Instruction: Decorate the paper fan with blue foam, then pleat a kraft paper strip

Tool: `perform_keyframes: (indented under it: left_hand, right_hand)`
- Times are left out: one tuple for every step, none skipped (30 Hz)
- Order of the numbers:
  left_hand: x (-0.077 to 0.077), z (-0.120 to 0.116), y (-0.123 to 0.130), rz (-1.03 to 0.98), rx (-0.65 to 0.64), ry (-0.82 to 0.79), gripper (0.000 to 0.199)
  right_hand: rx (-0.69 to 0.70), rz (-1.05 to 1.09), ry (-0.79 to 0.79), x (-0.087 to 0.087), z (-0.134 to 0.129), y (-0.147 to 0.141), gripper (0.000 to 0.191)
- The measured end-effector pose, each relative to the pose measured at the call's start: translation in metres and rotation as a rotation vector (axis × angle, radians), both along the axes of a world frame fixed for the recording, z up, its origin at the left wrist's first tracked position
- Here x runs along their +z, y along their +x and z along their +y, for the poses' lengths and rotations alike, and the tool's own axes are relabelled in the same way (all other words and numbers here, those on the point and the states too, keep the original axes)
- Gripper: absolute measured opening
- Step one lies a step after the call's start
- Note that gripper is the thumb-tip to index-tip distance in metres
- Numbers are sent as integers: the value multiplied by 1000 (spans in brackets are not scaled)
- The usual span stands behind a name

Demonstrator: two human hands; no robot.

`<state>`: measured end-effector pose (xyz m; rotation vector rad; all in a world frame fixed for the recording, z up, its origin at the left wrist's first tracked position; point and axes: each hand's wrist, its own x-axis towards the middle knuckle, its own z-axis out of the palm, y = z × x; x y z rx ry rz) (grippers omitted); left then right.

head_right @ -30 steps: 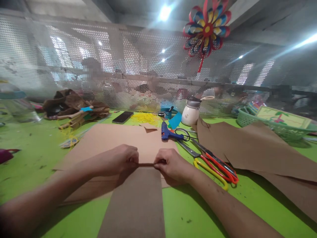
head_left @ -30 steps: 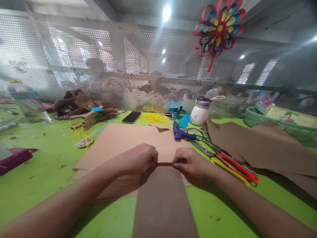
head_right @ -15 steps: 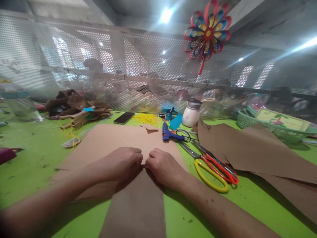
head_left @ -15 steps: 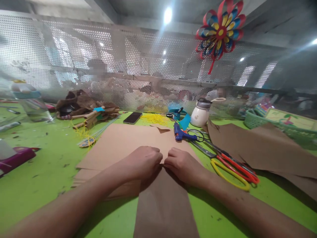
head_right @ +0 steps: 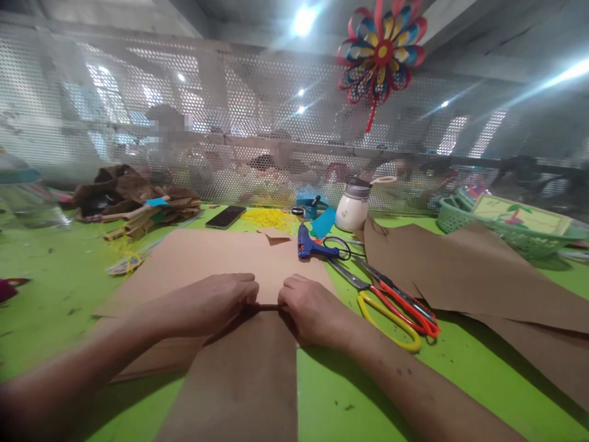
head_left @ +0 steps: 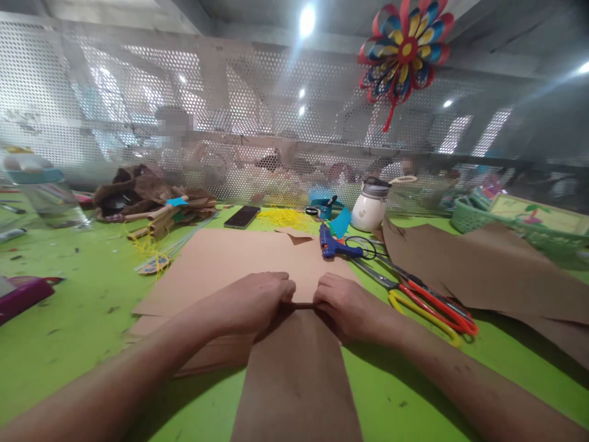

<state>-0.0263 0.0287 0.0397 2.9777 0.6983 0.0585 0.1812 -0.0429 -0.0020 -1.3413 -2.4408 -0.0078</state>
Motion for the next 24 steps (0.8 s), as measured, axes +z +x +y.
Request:
perform_keyframes:
  left_hand:
    - [1, 0, -1, -1, 4, -21, 11]
    - [2, 0, -3, 2, 8, -45, 11]
    - [3, 1, -4, 6, 15, -67, 10]
    - [4, 2, -6, 11, 25, -85, 9]
    - [5, 3, -7, 18, 34, -99, 9]
    - [6, 4, -9, 27, 41, -109, 9]
    - [7, 5, -10, 37, 46, -117, 11]
    - [8, 6, -10, 46, 46, -120, 12]
    - [8, 6, -11, 53, 43, -119, 13]
    - [9, 6, -11, 61, 35, -115, 14]
    - [10, 6, -10, 68, 23, -106, 14]
    - [10, 5, -10, 74, 12, -94, 15]
    - [11, 4, -10, 81, 1, -78, 16]
    - [11, 3, -9, 90, -8, -59, 17]
    - [11, 3, -9, 103, -16, -36, 17]
    - [11, 2, -9, 114, -25, -7, 19]
    - [10, 1, -8, 125, -37, 26, 20]
    - [8, 0, -7, 134, -51, 64, 21]
    - [6, -1, -7, 141, -67, 104, 22]
    - [3, -2, -6, 142, -81, 142, 23]
    - [1, -3, -5, 138, -90, 177, 22]
    - [-1, -4, -4, 132, -95, 203, 21]
    - [-2, -5, -4, 125, -96, 218, 20]
    - [-1, -5, -4, 116, -93, 221, 18]
  right_hand:
    - [-3, 18, -19, 1, -1, 1, 7]
    - [-7, 42, -40, 1, -2, 2, 8]
    - [-10, 66, -59, 2, -2, 3, 9]
    - [-12, 87, -77, 2, -3, 4, 10]
    - [-12, 102, -89, 2, -3, 5, 11]
    - [-11, 109, -99, 2, -4, 6, 10]
    - [-9, 108, -106, 2, -4, 6, 10]
    - [-4, 104, -109, 1, -4, 7, 11]
    - [2, 95, -109, 1, -4, 7, 11]
    - [8, 84, -105, 0, -4, 8, 11]
    - [13, 74, -97, -1, -4, 8, 11]
    - [15, 64, -85, -2, -3, 8, 11]
    - [16, 54, -74, -3, -3, 9, 10]
    - [17, 44, -65, -4, -3, 9, 10]
    - [17, 34, -57, -5, -3, 8, 9]
    - [16, 24, -50, -6, -3, 8, 9]
    - [14, 13, -43, -6, -3, 7, 9]
    - [12, 0, -35, -6, -3, 7, 9]
    - [10, -13, -26, -7, -4, 6, 8]
    - [7, -27, -13, -7, -4, 6, 7]
    - [1, -44, -2, -7, -5, 6, 7]
    - [-5, -60, 11, -7, -6, 5, 7]
    - [-13, -74, 25, -7, -7, 5, 7]
    - [-21, -88, 40, -7, -7, 5, 8]
